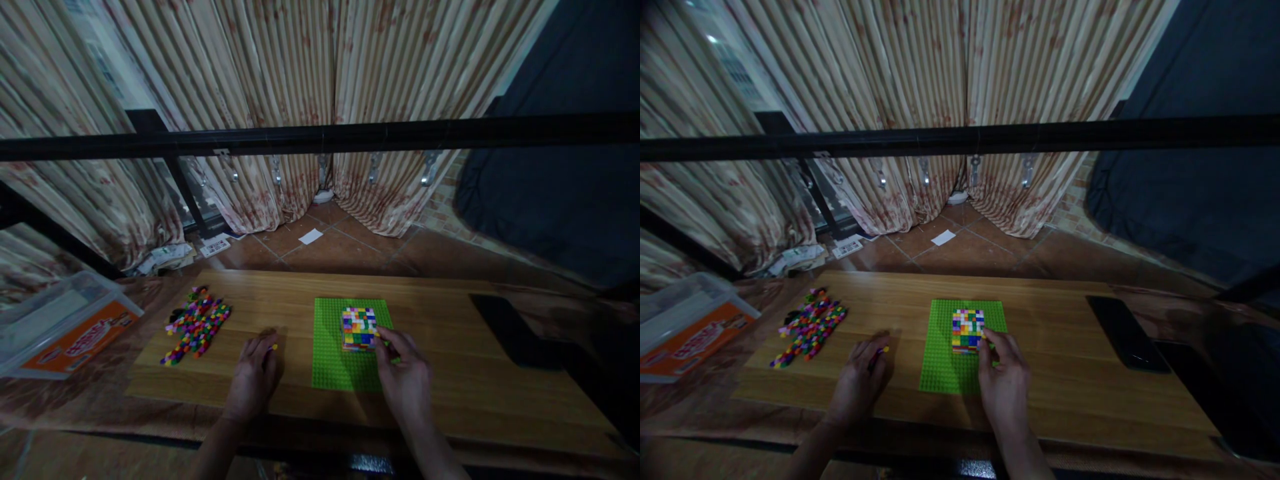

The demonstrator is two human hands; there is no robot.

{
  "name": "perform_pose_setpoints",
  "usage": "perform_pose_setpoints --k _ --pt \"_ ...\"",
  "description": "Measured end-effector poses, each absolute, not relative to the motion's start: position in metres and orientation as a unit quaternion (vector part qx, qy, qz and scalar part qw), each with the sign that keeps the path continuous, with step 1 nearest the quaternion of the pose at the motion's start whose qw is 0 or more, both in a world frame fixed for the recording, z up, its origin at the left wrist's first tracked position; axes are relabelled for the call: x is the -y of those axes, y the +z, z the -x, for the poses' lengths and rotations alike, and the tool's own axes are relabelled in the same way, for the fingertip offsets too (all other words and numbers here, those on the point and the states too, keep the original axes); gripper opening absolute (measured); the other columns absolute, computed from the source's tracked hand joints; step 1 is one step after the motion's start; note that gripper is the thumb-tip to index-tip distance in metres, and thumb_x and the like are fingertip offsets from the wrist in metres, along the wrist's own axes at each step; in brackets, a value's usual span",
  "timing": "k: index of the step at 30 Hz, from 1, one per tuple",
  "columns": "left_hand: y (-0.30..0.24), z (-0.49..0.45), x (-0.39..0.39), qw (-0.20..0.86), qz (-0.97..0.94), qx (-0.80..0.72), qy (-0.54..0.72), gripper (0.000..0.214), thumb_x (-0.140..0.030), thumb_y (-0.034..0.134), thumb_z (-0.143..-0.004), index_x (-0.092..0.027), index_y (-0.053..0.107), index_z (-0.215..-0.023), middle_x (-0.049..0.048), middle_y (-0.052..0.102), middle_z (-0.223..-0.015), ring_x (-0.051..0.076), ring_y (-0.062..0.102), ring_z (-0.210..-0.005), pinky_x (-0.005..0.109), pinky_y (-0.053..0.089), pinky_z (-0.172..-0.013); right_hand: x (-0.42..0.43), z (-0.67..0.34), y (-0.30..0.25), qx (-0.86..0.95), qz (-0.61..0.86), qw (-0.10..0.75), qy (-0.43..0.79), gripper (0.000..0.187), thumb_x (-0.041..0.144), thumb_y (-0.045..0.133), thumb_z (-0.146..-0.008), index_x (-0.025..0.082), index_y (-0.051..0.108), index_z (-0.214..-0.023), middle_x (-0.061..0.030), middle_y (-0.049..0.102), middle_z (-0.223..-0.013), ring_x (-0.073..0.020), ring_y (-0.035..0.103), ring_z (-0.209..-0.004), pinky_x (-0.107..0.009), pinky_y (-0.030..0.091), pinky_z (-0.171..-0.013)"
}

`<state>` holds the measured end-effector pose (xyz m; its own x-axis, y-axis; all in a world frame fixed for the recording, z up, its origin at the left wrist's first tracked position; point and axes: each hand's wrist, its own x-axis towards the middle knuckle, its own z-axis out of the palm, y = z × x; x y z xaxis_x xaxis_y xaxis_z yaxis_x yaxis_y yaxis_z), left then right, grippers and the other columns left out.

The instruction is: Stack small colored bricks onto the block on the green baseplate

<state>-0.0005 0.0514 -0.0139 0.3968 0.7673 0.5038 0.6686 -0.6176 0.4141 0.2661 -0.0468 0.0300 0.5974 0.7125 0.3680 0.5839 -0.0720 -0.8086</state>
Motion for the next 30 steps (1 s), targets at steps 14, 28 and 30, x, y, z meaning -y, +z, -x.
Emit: perform_pose_setpoints --k 14,28,30 --pt "-0.009 -0.002 -0.048 0.088 -0.829 -0.442 0.332 0.024 -0.015 0.045 -0.091 -0.02 0.057 -0.111 0.0079 0.066 -0.107 0.022 0.061 -0.102 0.04 0.053 -0.089 0.046 -0.269 0.022 0.217 0.664 0.664 0.266 0.036 0.047 0.074 -0.068 0.017 0.074 -0.088 -0.0072 0.074 -0.085 -0.0188 0.066 -0.073 -0.032 0.054 -0.066" --pt "-0.008 -0.003 -0.047 0.074 -0.829 -0.444 0.332 0.024 -0.016 0.046 -0.091 -0.02 0.059 -0.111 0.008 0.068 -0.106 0.022 0.062 -0.103 0.039 0.053 -0.087 0.036 -0.27 0.024 0.182 0.64 0.687 0.293 0.031 0.041 0.08 -0.063 0.018 0.075 -0.083 -0.0039 0.073 -0.079 -0.0138 0.063 -0.068 -0.024 0.049 -0.057" --pt "-0.009 -0.003 -0.047 0.076 -0.83 -0.442 0.331 0.024 -0.016 0.046 -0.091 -0.02 0.059 -0.111 0.0079 0.067 -0.106 0.022 0.062 -0.102 0.039 0.053 -0.088 0.035 -0.269 0.026 0.176 0.641 0.688 0.292 0.031 0.041 0.08 -0.062 0.018 0.075 -0.082 -0.0038 0.073 -0.076 -0.0136 0.063 -0.066 -0.024 0.05 -0.056"
